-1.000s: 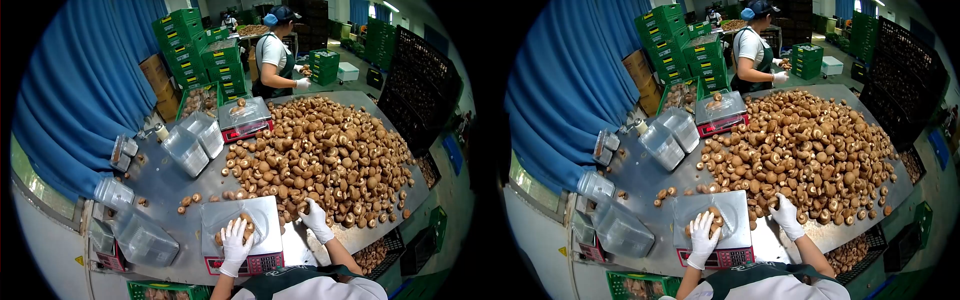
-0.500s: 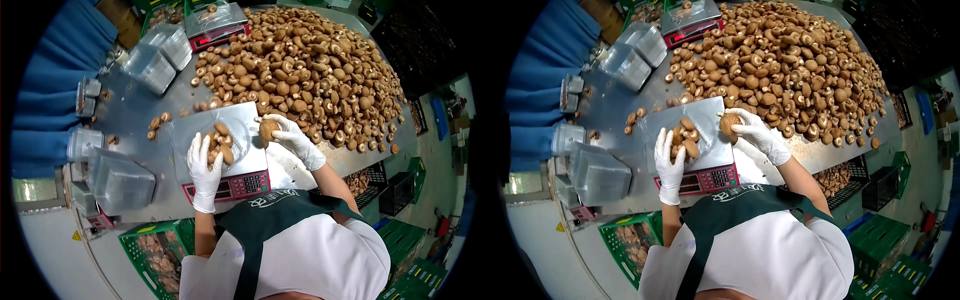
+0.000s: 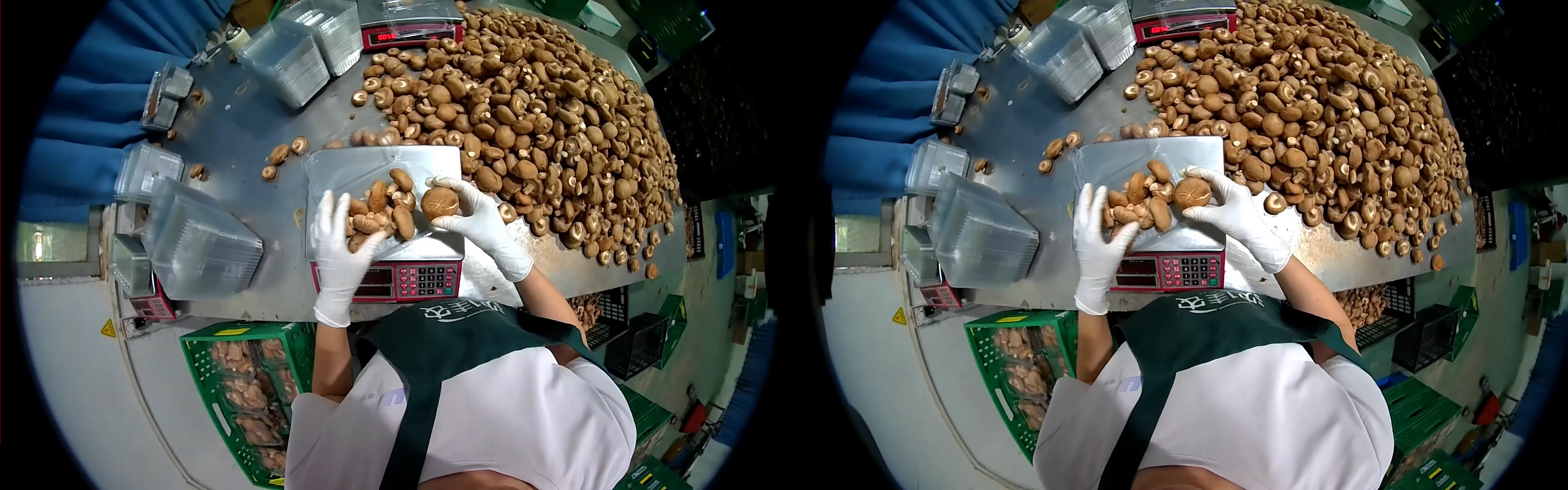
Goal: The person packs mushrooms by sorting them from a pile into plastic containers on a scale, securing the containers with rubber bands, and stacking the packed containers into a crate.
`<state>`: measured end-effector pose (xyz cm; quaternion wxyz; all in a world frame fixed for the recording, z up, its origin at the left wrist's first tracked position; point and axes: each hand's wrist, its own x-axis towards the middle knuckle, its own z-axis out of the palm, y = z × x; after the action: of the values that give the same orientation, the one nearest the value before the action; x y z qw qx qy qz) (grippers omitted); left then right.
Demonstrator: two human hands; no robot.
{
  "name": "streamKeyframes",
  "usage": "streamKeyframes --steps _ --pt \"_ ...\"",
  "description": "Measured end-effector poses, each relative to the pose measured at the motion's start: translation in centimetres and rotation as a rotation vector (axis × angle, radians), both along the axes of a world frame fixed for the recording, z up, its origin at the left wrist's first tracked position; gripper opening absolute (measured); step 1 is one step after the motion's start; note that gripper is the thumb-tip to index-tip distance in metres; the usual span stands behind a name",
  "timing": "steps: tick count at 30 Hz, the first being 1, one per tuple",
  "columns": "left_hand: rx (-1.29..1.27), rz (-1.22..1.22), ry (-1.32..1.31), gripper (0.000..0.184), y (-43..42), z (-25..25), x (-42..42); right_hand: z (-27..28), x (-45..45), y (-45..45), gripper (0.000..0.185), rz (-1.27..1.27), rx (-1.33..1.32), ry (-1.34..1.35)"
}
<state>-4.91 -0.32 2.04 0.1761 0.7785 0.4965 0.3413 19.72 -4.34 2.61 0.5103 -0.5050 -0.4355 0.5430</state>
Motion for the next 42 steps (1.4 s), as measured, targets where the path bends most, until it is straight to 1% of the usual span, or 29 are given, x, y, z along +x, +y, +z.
streamKeyframes --steps 2,4,5,7,9,10,12,14,16,18,19,20,21,22,23,24,25,26,27,28,30,32,33,35,36,38,39,40,42 --pt "-0.036 -0.002 0.198 0.09 -0.6 0.6 1.8 -0.5 -0.3 0.0 0.063 -0.016 0.062 -0.011" --pt "-0.021 0.04 0.284 0.095 -0.9 -0.2 2.8 -0.2 -0.4 0.0 0.064 -0.023 0.074 -0.182" --pt "-0.022 0.055 0.277 0.092 -0.8 -0.2 3.1 -0.3 -0.4 0.1 0.064 -0.038 0.127 -0.258" --pt "-0.026 0.067 0.272 0.089 -0.7 -0.2 3.2 0.1 -0.3 0.0 0.064 -0.03 0.106 -0.306" --pt "-0.073 0.064 0.264 0.077 -0.6 -0.3 3.1 0.3 -0.2 -0.1 0.064 -0.024 0.08 -0.352" --pt "-0.075 0.062 0.268 0.077 -0.5 -0.6 2.8 0.3 -0.2 -0.2 0.063 -0.031 0.112 -0.408" --pt "0.009 0.038 0.22 0.068 -0.3 -1.4 2.1 0.2 0.0 -0.6 0.062 -0.046 0.135 -0.467" --pt "0.058 0.003 0.276 0.065 -0.4 -1.4 1.8 0.1 0.5 -1.2 0.058 -0.066 0.188 -0.537" --pt "0.018 -0.022 0.254 0.062 -0.5 -0.9 1.6 1.1 1.7 -2.5 0.051 -0.054 0.065 -0.548" --pt "0.01 -0.036 0.213 0.059 -0.2 -1.0 1.1 1.3 3.6 -5.0 0.05 -0.144 0.035 -0.612" --pt "0.014 -0.042 0.143 0.056 -0.1 -0.8 0.8 0.6 5.3 -6.5 0.049 -0.168 0.036 -0.629" --pt "0.017 -0.043 0.073 0.053 0.2 -0.3 0.7 0.3 7.0 -8.4 0.049 -0.206 -0.113 -0.696" --pt "0.034 -0.035 0.024 0.05 0.4 -0.2 0.5 0.5 8.5 -10.5 0.049 -0.252 -0.206 -0.675" --pt "0.047 -0.022 -0.026 0.047 0.6 -0.1 0.5 -1.2 11.0 -13.1 0.049 -0.293 -0.267 -0.761" --pt "0.087 0.005 -0.028 0.044 0.9 -0.3 0.3 -0.4 12.6 -15.3 0.049 -0.284 -0.534 -0.862" --pt "0.075 0.028 -0.025 0.045 1.1 -0.2 0.2 -0.9 14.3 -17.7 0.052 -0.265 -0.698 -1.055" --pt "0.061 0.035 -0.033 0.044 1.2 -0.3 0.1 -1.8 16.3 -20.4 0.057 -0.229 -0.85 -1.055" --pt "0.047 0.043 -0.04 0.044 1.4 -0.3 0.1 -2.5 17.8 -22.4 0.058 -0.151 -0.95 -1.169" --pt "0.036 0.059 -0.038 0.044 1.5 -0.3 0.1 -3.8 18.9 -24.3 0.054 -0.193 -1.058 -1.2" --pt "0.036 0.053 -0.037 0.044 1.6 -0.3 0.1 -2.8 19.1 -24.7 0.051 -0.093 -1.101 -1.282" --pt "0.026 0.065 -0.023 0.043 1.8 -0.3 0.1 -3.8 20.0 -24.6 0.048 -0.12 -1.127 -1.413" --pt "0.026 0.078 -0.023 0.043 1.7 -0.3 0.1 -4.5 19.7 -23.0 0.044 -0.427 -0.745 -1.335" --pt "0.026 0.089 -0.023 0.043 1.7 -0.3 0.1 -4.1 19.4 -21.0 0.04 -0.454 -0.632 -1.269" --pt "0.034 0.104 -0.019 0.042 1.4 0.0 0.1 -4.2 18.5 -16.4 0.034 -0.47 -0.353 -1.36" --pt "0.019 0.116 -0.021 0.042 1.2 0.2 0.1 -3.0 17.4 -13.7 0.033 -0.473 -0.201 -1.325" --pt "0.018 0.14 -0.03 0.042 0.5 0.5 0.1 -2.0 16.2 -8.8 0.034 -0.371 -0.02 -1.347" --pt "0.017 0.15 -0.018 0.042 0.1 0.6 0.0 -2.3 15.8 -6.4 0.033 -0.327 0.053 -1.475" --pt "0.018 0.165 -0.009 0.042 -0.2 0.6 -0.1 -2.7 15.5 -4.3 0.029 -0.293 0.15 -1.536" --pt "0.036 0.221 -0.014 0.042 -0.9 0.7 -0.8 -4.8 15.0 0.2 0.026 -0.206 0.113 -1.822"
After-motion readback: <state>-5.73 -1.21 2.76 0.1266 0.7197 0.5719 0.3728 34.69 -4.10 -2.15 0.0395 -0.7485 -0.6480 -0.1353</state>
